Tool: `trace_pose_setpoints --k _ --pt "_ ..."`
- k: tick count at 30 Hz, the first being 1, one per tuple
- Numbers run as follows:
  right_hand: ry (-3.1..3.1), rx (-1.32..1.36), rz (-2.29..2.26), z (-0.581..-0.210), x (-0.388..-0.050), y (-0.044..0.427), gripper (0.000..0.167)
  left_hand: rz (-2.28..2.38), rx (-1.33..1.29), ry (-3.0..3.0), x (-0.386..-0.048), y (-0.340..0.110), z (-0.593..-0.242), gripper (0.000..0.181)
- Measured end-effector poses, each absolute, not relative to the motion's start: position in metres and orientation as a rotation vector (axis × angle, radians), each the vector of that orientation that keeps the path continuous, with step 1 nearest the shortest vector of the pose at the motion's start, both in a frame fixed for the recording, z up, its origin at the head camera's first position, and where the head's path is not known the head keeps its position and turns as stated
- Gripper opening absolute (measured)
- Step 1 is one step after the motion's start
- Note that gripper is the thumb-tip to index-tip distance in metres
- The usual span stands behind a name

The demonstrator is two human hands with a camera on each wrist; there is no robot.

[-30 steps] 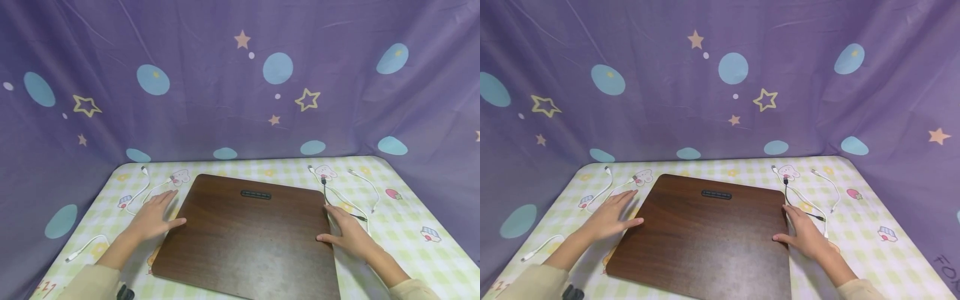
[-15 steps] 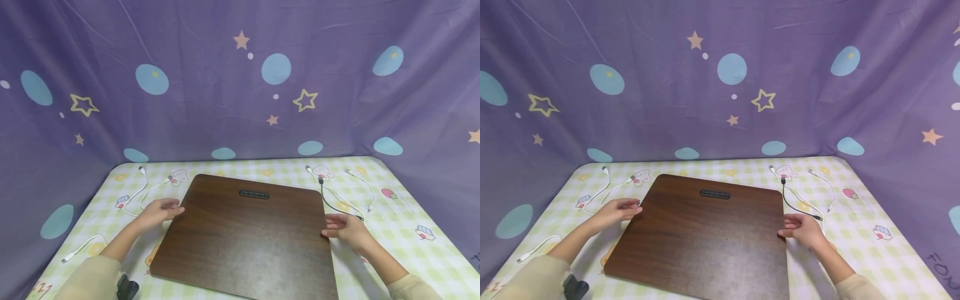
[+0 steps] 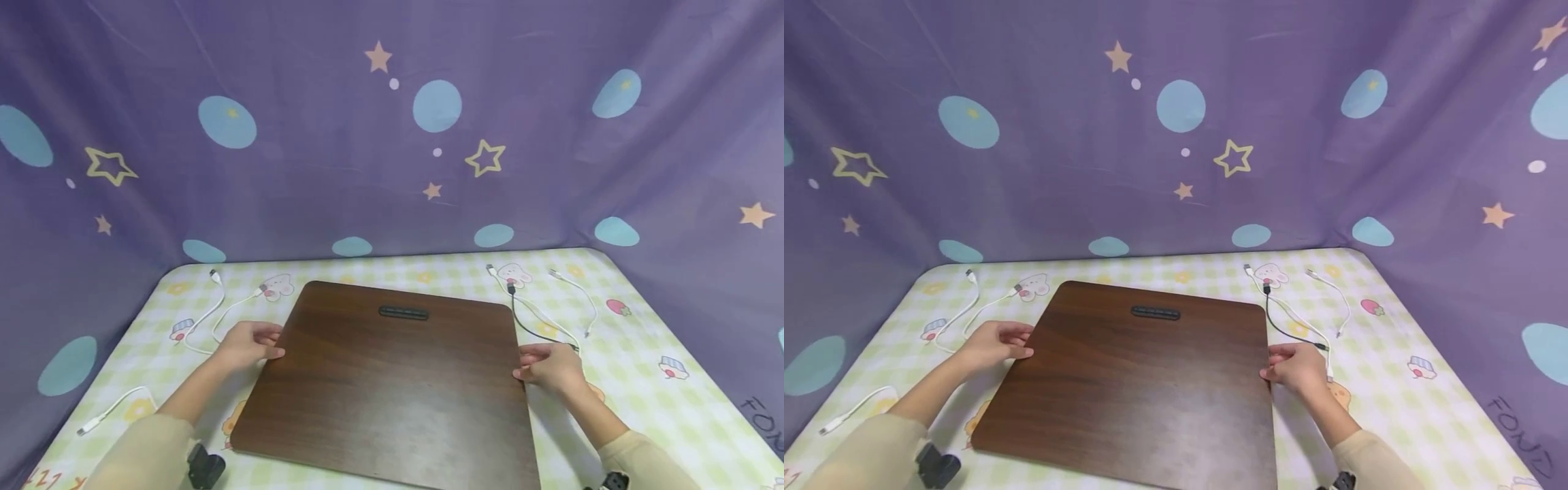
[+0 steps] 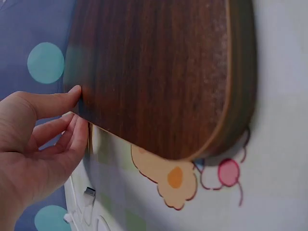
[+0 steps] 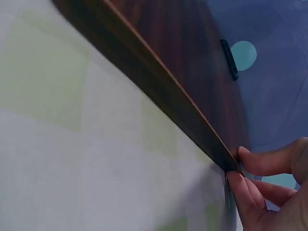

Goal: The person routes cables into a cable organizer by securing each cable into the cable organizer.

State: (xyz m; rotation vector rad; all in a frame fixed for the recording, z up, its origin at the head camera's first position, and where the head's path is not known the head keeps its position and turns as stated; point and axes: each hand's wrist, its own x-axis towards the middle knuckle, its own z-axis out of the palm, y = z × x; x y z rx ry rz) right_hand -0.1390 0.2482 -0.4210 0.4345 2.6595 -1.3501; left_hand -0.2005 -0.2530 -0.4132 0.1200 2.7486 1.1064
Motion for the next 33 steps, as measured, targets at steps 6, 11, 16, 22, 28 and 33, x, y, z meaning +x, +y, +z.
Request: trace_pose_setpoints --k 6,11,16,22,28,33 --pt "2.492 0.513 -1.589 -0.422 -0.15 0.239 0.052 1.166 0.077 2.755 -0.193 -0.26 -0.418 0.051" --pt "2.511 0.495 -1.558 -0.424 -0.159 0.24 0.051 1.224 0.036 2.74 -0.191 -0.261 -0.424 0.05" --pt "2.543 0.464 -1.528 -0.424 -0.172 0.242 0.053 1.253 0.034 2.736 -0.191 -0.262 -0.425 0.05" --pt "2.477 0.486 -1.572 -0.422 -0.188 0.245 0.054 1.271 0.007 2.743 -0.189 -0.257 -0.421 0.051" --pt "2.338 0.516 -1.717 -0.418 -0.202 0.244 0.049 1.288 -0.046 2.746 -0.187 -0.253 -0.42 0.051" --pt "2.264 0.533 -1.772 -0.417 -0.211 0.241 0.049 1.325 -0.09 2.727 -0.185 -0.254 -0.42 0.052"
